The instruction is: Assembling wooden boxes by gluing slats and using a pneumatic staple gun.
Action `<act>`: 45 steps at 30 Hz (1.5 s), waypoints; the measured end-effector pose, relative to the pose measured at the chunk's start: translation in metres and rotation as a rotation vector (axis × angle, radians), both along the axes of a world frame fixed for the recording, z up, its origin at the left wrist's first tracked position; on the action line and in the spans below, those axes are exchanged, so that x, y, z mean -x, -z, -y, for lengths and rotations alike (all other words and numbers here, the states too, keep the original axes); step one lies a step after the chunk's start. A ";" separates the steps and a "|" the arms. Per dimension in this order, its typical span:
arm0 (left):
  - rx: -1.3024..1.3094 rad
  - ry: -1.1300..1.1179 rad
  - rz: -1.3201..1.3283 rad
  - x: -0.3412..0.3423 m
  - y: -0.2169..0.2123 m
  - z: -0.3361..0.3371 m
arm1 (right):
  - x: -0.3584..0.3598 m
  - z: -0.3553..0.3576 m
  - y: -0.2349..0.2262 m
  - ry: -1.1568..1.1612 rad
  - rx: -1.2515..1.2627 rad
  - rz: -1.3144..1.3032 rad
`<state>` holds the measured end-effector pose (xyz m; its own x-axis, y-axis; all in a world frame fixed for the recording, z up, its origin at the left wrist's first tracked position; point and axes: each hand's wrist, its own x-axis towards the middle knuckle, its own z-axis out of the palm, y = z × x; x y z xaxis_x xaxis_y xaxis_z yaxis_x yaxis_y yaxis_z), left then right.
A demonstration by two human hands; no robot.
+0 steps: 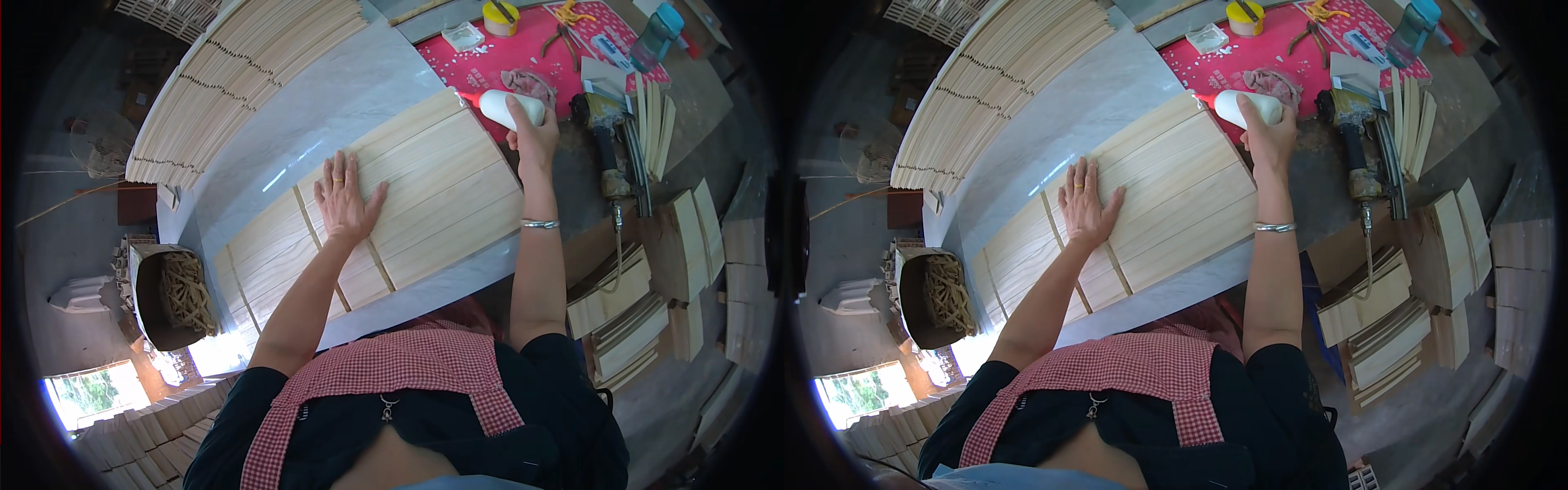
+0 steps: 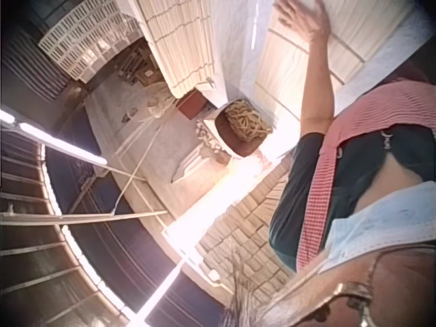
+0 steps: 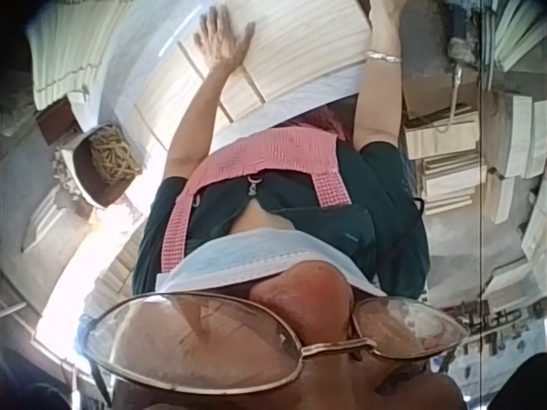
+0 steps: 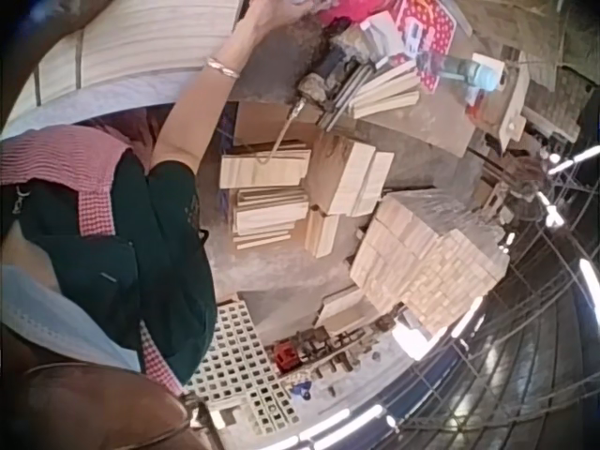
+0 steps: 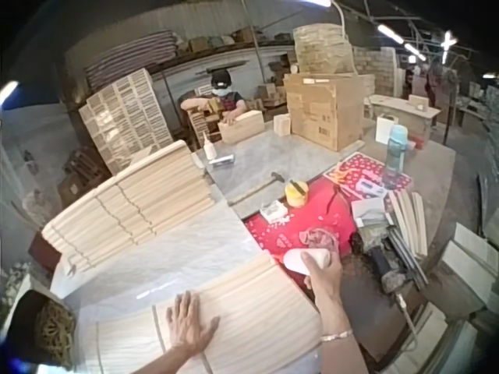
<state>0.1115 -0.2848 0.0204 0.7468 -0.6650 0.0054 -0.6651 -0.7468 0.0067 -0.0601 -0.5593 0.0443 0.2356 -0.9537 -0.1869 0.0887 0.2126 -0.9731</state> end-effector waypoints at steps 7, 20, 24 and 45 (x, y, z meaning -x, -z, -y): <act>-0.003 0.001 0.004 0.001 0.000 0.000 | -0.011 0.003 0.006 0.020 0.009 -0.063; 0.027 0.026 0.013 -0.003 0.005 -0.002 | 0.028 0.000 -0.002 0.059 0.026 -0.238; 0.023 0.025 0.014 -0.002 0.004 -0.001 | 0.043 -0.005 -0.009 0.066 0.019 -0.280; 0.087 0.334 0.075 0.026 -0.002 -0.007 | 0.133 -0.033 -0.025 0.061 0.046 -0.310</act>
